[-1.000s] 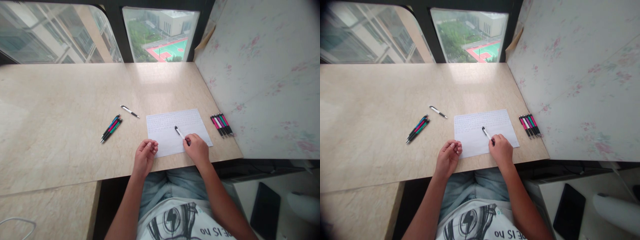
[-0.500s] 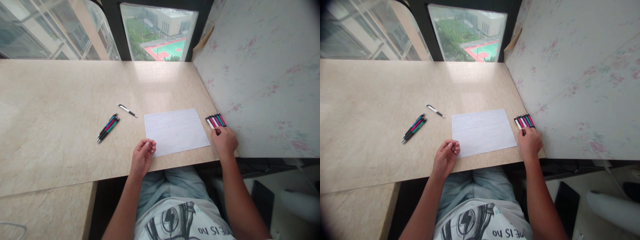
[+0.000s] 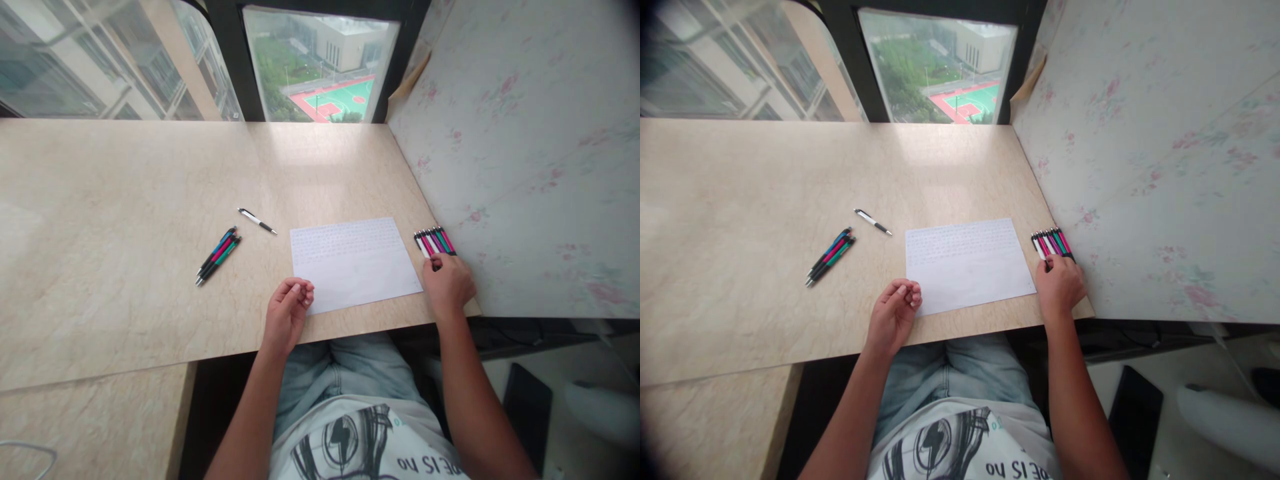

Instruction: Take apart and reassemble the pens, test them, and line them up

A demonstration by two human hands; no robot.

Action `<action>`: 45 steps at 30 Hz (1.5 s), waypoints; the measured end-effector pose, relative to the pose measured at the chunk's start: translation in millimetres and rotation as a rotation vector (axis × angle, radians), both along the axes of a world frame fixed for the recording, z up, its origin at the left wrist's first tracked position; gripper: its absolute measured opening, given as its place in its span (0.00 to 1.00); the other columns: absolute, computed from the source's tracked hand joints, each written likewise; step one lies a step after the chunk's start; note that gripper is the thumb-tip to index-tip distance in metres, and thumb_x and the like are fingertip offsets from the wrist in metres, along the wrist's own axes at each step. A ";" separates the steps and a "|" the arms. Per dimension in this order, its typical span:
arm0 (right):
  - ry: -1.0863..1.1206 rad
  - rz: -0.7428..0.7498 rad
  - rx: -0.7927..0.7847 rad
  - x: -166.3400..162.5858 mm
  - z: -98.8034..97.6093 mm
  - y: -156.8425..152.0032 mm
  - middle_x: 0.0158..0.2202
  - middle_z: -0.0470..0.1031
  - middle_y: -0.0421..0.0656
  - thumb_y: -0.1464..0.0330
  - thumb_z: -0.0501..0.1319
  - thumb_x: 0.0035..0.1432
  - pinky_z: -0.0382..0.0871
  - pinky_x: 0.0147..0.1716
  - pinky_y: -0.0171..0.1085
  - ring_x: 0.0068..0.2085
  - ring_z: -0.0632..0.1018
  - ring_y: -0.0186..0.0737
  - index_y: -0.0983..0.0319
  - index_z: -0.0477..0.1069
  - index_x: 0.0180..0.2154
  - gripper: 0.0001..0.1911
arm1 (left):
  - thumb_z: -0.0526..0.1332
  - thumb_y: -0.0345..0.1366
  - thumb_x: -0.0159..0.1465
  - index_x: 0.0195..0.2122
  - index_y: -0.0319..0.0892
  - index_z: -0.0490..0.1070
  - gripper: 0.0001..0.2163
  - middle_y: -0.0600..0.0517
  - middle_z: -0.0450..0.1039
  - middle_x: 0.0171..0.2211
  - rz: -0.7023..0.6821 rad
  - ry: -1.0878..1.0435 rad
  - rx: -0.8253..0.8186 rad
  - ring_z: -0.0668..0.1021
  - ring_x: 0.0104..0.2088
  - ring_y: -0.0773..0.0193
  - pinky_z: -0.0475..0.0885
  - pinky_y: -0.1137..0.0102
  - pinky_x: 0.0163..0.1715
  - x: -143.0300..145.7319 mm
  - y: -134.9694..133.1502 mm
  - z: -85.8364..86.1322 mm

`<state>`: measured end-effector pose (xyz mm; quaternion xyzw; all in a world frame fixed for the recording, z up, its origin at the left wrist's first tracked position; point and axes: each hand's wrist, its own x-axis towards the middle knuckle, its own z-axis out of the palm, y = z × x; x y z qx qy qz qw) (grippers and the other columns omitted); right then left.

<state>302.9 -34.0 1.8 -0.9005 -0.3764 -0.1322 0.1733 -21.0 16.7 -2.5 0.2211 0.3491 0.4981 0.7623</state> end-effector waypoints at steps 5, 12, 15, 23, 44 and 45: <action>0.083 0.155 0.070 -20.6 2.4 4.9 0.38 0.80 0.49 0.66 0.58 0.59 0.59 0.32 0.39 0.37 0.75 0.46 0.61 0.79 0.38 0.12 | 0.69 0.34 0.60 0.34 0.39 0.77 0.05 0.49 0.76 0.34 0.007 0.006 -0.003 0.76 0.32 0.70 0.71 0.76 0.34 0.6 -0.9 0.6; 0.338 0.609 0.038 -104.0 -6.0 16.8 0.33 0.81 0.44 0.63 0.55 0.64 0.64 0.34 0.38 0.31 0.76 0.41 0.60 0.78 0.34 0.15 | 0.69 0.35 0.60 0.35 0.39 0.76 0.06 0.49 0.76 0.33 0.014 0.014 -0.005 0.76 0.31 0.71 0.71 0.75 0.35 1.8 -4.3 1.7; 0.350 0.685 0.003 -130.7 -10.5 15.7 0.33 0.80 0.44 0.64 0.54 0.65 0.63 0.34 0.37 0.34 0.77 0.42 0.60 0.77 0.34 0.14 | 0.69 0.35 0.60 0.35 0.39 0.76 0.06 0.49 0.77 0.33 0.034 0.034 0.003 0.76 0.31 0.70 0.71 0.74 0.35 2.9 -7.1 2.5; 0.304 0.755 -0.049 -138.7 -13.5 15.6 0.32 0.78 0.43 0.66 0.55 0.65 0.62 0.35 0.37 0.36 0.76 0.43 0.59 0.75 0.34 0.10 | 0.67 0.36 0.61 0.35 0.40 0.77 0.05 0.49 0.77 0.34 0.088 0.273 0.087 0.76 0.32 0.67 0.69 0.72 0.35 -3.5 2.8 7.8; 0.472 0.711 0.106 -135.0 -13.0 12.9 0.29 0.77 0.43 0.65 0.54 0.64 0.67 0.33 0.37 0.29 0.74 0.40 0.59 0.76 0.34 0.12 | 0.60 0.31 0.62 0.44 0.38 0.67 0.10 0.35 0.74 0.40 -0.011 1.820 0.475 0.75 0.45 0.43 0.65 0.55 0.44 -11.9 180.8 23.7; 0.477 0.712 0.117 -134.8 -12.8 12.9 0.29 0.77 0.43 0.65 0.54 0.64 0.67 0.33 0.37 0.29 0.74 0.39 0.60 0.76 0.34 0.12 | 0.61 0.29 0.61 0.44 0.38 0.67 0.10 0.37 0.74 0.39 -0.001 1.772 0.458 0.75 0.45 0.43 0.65 0.55 0.45 -12.6 179.0 24.0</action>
